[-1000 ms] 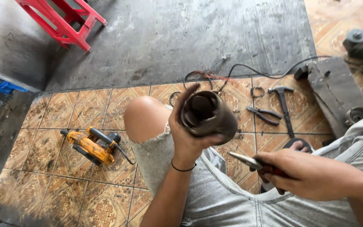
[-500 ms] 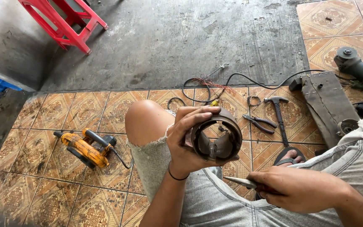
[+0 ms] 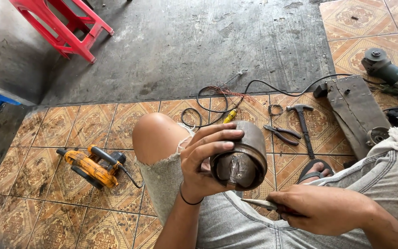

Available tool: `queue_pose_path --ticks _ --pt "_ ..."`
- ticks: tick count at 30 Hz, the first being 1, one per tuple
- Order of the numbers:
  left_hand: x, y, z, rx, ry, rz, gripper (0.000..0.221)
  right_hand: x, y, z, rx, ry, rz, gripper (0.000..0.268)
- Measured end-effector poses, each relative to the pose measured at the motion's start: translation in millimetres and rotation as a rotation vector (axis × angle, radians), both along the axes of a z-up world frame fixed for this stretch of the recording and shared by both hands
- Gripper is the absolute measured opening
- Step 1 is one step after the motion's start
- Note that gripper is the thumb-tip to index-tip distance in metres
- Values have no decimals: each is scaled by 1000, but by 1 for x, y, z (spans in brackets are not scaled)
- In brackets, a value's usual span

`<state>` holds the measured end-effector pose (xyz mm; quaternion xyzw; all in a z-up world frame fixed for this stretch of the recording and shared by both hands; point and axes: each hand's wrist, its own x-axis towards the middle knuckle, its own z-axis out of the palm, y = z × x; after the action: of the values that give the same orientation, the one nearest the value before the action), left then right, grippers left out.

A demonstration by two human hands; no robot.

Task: Dismantling an electric motor stator to extract copper wire using hand tools like pliers, a hammer, and a screwdriver.

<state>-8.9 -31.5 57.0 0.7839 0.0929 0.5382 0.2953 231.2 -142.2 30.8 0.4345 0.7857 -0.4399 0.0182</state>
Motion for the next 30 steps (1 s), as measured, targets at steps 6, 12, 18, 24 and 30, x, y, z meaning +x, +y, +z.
queue_pose_path --ticks 6,12,18,24,30 --pt "0 -3 -2 13 -8 -43 51 -1 -3 0 -13 -59 -17 28" --pt "-1 -4 -7 26 -19 -70 48 -2 -3 0 -19 -37 -20 25" --pt "-5 -9 -15 55 -34 -105 40 -1 -3 -6 -32 -58 -11 9" --pt "-9 -14 -4 29 -16 -146 36 0 -2 -10 -18 -16 -12 13" --pt "-9 -15 -2 32 -36 -147 36 -5 -4 -3 -47 -92 0 9"
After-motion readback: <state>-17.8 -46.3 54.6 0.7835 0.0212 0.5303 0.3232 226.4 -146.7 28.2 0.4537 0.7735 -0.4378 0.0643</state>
